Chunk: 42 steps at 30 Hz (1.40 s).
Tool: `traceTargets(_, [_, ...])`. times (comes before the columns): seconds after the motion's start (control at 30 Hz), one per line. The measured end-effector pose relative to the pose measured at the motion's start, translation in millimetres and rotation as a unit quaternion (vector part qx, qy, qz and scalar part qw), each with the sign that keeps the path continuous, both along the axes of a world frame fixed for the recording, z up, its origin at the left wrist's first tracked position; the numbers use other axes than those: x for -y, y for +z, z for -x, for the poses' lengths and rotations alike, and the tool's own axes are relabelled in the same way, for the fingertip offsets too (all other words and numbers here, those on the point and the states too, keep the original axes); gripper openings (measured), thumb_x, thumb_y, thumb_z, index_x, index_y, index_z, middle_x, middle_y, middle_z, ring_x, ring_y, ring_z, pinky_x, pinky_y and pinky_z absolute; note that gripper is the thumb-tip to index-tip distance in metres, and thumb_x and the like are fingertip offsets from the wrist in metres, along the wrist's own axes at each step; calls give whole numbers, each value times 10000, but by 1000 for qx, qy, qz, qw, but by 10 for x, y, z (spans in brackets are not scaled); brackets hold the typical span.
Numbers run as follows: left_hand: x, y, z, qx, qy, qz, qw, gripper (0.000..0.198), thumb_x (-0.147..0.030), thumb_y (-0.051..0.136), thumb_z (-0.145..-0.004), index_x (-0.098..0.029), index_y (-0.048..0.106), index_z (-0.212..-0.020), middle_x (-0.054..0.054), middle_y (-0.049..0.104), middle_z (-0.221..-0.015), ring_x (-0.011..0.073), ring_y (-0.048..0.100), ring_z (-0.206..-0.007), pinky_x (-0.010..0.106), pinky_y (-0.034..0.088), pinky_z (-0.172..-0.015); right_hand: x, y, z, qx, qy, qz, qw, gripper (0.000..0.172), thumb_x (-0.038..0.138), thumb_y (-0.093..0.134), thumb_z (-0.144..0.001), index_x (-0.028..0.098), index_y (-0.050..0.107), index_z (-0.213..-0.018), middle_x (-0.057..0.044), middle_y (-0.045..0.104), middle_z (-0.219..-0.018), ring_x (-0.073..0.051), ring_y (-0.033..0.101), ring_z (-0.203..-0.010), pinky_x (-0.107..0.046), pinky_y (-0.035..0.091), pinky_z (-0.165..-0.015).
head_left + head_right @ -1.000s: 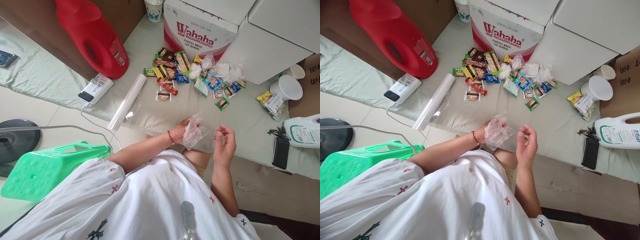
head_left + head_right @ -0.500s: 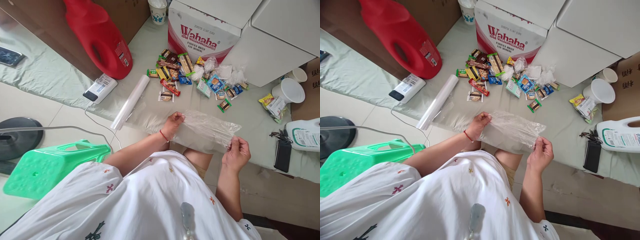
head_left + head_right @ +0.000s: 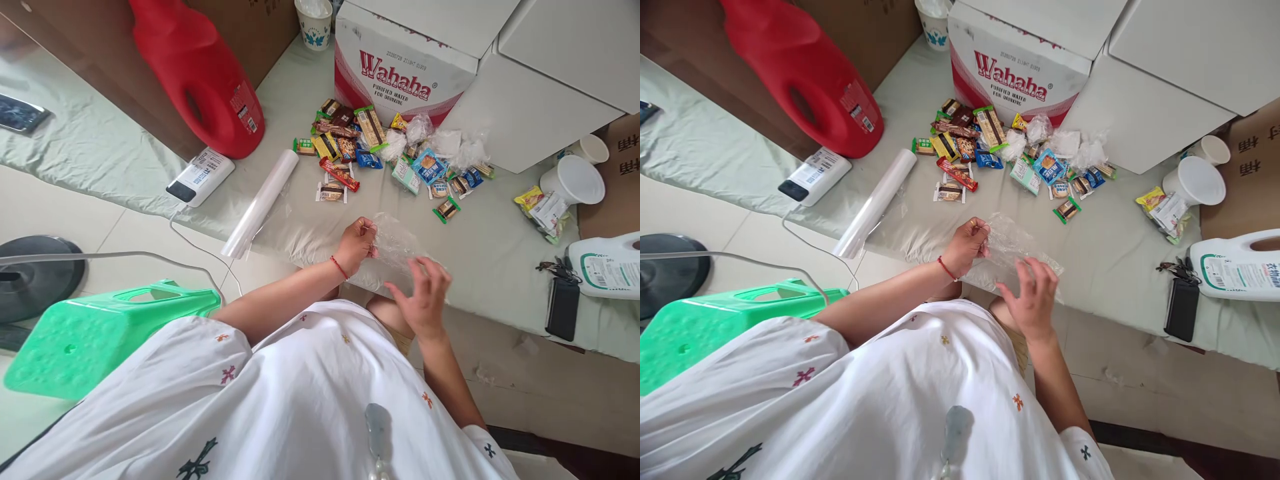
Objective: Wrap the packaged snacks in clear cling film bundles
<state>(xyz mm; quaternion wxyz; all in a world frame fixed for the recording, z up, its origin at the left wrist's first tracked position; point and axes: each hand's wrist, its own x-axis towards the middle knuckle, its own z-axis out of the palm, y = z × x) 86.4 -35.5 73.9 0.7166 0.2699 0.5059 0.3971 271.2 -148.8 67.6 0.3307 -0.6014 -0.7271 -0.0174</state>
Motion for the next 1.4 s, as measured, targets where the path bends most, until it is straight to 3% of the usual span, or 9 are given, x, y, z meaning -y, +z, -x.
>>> traceTargets(0.13, [71,72,84,88,-25,-15,996,320,-469,683,-921,-219,559,-1079,-13,638,-885,114,670,-664,275,551,-694,-272,-54,257,-98,7,37,994,187,342,587,-1025,227,734,-1041,-76,713,-963,-201,626,-900,-357,516,-851])
traceTargets(0.3, [258,-8,167,-60,57,-94,992,434,-460,769,-858,-217,595,-1172,51,646,-1138,183,635,-1083,258,519,-818,-420,-19,411,-374,-117,105,914,337,525,615,-980,192,665,-958,40,572,-679,-110,503,-570,-247,443,-566])
traceTargets(0.43, [358,-124,-18,16,-46,-63,997,414,-520,813,-804,-178,636,-955,36,672,-938,164,639,-896,272,508,-788,-447,34,642,-498,-102,166,845,378,574,673,-916,199,628,-920,79,512,-609,-81,440,-494,-212,379,-467])
traceTargets(0.57, [224,-233,-81,20,-5,-73,997,437,-547,662,-931,-186,548,-714,-21,570,-664,94,519,-583,244,438,-616,-482,51,631,-567,-133,176,794,392,579,709,-862,207,593,-908,79,541,-637,-56,419,-448,-186,298,-391])
traceTargets(0.8, [-186,-443,373,-168,42,-151,973,513,-607,502,-1022,-227,458,-680,-39,508,-541,110,466,-462,264,369,-566,-668,-105,-210,-537,-218,125,805,470,626,761,-767,204,588,-879,88,525,-603,-52,410,-412,-187,266,-353])
traceTargets(1.07, [-485,-465,611,-306,-73,-150,937,550,-483,563,-1009,-231,392,-550,-9,425,-484,169,477,-541,306,329,-657,-926,-340,-738,-514,-242,265,779,340,484,776,-766,187,613,-799,66,535,-541,-61,403,-391,-193,244,-336])
traceTargets(1.17, [-491,-386,660,-366,-32,-166,915,400,-460,648,-957,-229,491,-671,31,537,-666,228,590,-736,317,374,-741,-977,-357,-755,-500,-233,296,780,318,463,760,-764,185,607,-764,68,514,-519,-59,389,-383,-188,229,-327])
traceTargets(1.27, [-385,-236,633,-434,61,-277,855,220,-414,675,-925,-213,586,-929,125,621,-1059,312,584,-1102,380,410,-947,-1022,-353,-698,-491,-221,289,792,320,473,749,-773,194,594,-753,70,505,-511,-60,381,-380,-190,229,-323])
traceTargets(1.4, [-296,-134,463,-376,-128,-441,805,174,-385,645,-909,-214,663,-936,143,664,-1060,330,563,-1148,452,355,-1099,-1086,-325,-607,-482,-213,304,794,273,427,712,-827,195,593,-746,65,508,-497,-66,374,-372,-201,221,-324])
